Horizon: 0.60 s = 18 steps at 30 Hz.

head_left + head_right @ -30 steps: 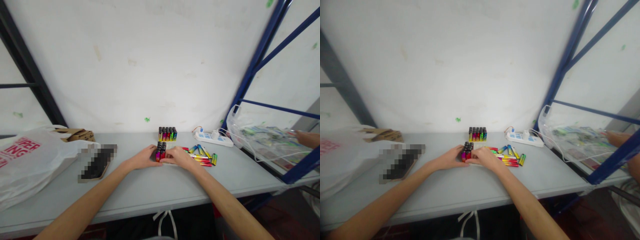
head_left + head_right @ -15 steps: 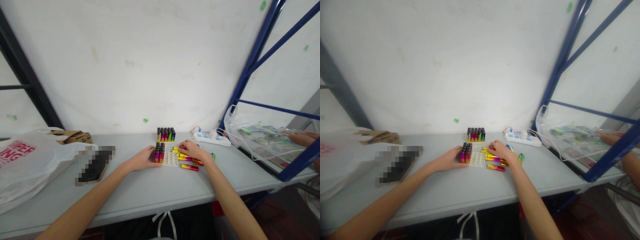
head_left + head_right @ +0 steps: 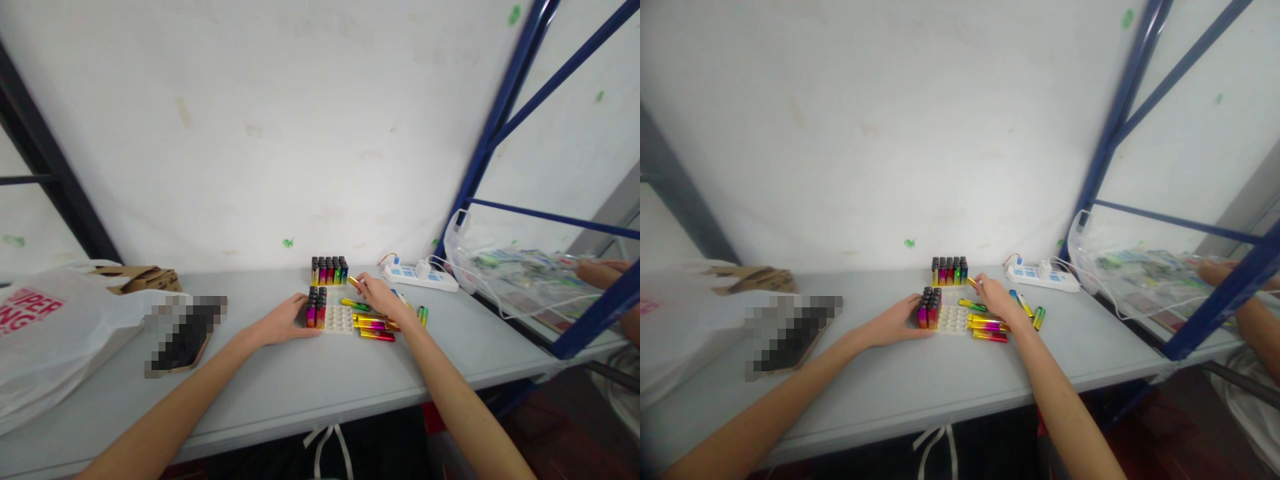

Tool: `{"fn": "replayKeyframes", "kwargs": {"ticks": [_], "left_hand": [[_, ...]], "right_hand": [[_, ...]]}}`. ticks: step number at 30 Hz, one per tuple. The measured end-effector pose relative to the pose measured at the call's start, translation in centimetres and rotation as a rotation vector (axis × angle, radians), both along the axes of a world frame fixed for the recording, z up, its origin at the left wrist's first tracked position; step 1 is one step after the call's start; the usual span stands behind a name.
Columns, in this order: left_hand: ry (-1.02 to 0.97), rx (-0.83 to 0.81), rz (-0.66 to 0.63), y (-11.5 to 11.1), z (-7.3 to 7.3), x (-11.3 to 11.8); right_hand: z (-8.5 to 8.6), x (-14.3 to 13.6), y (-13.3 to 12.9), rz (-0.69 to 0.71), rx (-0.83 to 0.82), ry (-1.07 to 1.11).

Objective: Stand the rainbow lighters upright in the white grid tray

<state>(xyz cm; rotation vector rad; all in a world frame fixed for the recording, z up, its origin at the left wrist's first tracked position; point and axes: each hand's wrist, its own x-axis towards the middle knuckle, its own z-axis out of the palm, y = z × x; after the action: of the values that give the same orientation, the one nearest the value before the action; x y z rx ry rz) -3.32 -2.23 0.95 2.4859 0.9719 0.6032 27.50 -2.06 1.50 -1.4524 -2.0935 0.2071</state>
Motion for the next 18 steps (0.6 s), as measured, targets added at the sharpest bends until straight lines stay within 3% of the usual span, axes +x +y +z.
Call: {"fn": "replayKeyframes", "kwargs": {"ticks": [5,9,14,18], "left_hand": [[-0.017,-0.001,-0.018,0.1,0.0,0.0],[0.0,-0.004,-0.021,0.1,0.1,0.0],[0.005,-0.013,-0.016,0.0,0.3,0.0],[0.006,-0.004,-0.022,0.0,0.2,0.0]], "right_hand": [[0.8,-1.1,0.1,-0.064,0.145,0.239],[0.6,-1.9,0.4,-0.127,0.093,0.404],[0.5,-2.8,0.0,0.024,0.07,0.513],[0.6,-3.8,-0.5,0.165,-0.128,0.71]]}}
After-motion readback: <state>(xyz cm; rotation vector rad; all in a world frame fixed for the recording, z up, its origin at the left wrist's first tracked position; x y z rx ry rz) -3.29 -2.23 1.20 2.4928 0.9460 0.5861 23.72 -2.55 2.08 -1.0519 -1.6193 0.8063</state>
